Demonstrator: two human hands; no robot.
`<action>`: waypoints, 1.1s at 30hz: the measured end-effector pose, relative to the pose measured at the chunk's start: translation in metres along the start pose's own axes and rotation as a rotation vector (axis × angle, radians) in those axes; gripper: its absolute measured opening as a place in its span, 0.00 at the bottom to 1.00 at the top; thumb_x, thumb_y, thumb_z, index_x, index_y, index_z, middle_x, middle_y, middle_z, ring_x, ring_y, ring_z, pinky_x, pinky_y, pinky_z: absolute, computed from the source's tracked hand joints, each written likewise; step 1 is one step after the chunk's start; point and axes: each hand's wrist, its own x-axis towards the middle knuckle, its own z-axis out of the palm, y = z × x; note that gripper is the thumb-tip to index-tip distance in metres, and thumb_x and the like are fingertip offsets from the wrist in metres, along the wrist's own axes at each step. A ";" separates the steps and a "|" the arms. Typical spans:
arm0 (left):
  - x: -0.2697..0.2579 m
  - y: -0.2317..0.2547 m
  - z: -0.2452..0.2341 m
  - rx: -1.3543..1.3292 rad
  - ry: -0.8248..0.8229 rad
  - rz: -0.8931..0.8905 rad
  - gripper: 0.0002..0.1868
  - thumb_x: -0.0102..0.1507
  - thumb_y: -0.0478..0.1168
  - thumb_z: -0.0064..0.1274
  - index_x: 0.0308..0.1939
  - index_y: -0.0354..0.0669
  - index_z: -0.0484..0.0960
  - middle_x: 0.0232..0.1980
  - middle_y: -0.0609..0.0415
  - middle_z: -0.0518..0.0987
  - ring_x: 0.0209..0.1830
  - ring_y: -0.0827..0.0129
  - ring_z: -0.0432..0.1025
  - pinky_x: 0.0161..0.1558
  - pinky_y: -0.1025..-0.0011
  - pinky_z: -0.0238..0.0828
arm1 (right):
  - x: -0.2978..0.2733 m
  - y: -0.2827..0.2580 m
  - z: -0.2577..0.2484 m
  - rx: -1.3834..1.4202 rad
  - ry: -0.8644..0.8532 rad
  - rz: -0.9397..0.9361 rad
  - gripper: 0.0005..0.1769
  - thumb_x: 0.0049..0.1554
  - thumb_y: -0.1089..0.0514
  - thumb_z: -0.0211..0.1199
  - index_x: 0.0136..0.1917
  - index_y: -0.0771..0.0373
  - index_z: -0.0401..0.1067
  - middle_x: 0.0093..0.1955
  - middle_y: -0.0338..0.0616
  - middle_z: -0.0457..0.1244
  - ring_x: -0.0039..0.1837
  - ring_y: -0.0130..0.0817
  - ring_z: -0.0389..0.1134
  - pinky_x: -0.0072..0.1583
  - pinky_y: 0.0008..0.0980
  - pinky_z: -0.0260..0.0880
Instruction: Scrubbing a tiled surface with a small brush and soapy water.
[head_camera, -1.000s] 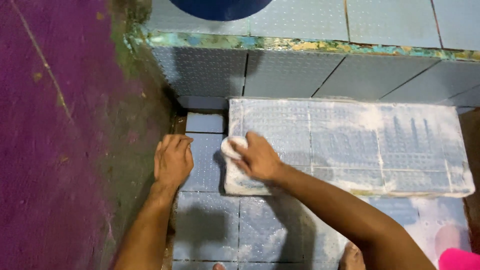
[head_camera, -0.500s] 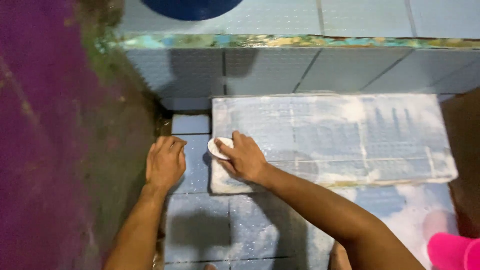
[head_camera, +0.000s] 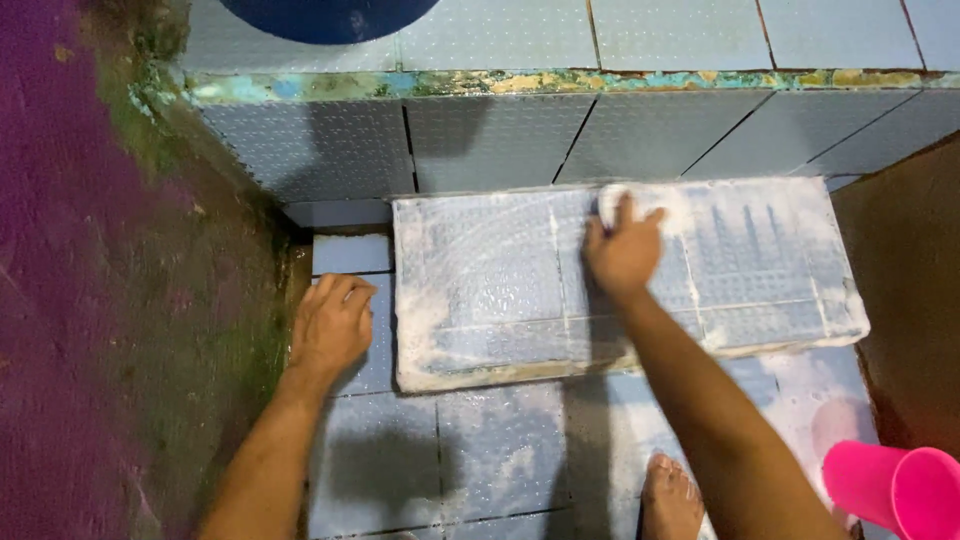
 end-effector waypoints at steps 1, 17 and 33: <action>-0.005 -0.002 -0.001 0.001 0.000 0.002 0.08 0.60 0.32 0.57 0.41 0.49 0.86 0.42 0.59 0.80 0.50 0.62 0.74 0.43 0.65 0.71 | -0.009 -0.026 0.000 0.002 0.001 0.001 0.35 0.59 0.42 0.68 0.75 0.56 0.66 0.67 0.84 0.54 0.58 0.77 0.69 0.56 0.63 0.72; -0.012 -0.012 -0.008 0.060 -0.031 -0.094 0.08 0.62 0.34 0.56 0.41 0.52 0.86 0.43 0.62 0.80 0.51 0.64 0.75 0.44 0.66 0.70 | -0.022 -0.106 0.026 0.182 -0.282 -0.331 0.34 0.57 0.39 0.65 0.72 0.54 0.70 0.63 0.75 0.58 0.56 0.72 0.70 0.55 0.60 0.71; 0.019 0.006 0.011 -0.009 0.055 -0.009 0.08 0.60 0.31 0.57 0.39 0.49 0.86 0.43 0.61 0.80 0.50 0.64 0.75 0.45 0.66 0.71 | -0.044 -0.098 0.010 0.176 -0.145 -0.237 0.34 0.55 0.44 0.68 0.70 0.58 0.70 0.59 0.70 0.59 0.51 0.72 0.72 0.52 0.57 0.76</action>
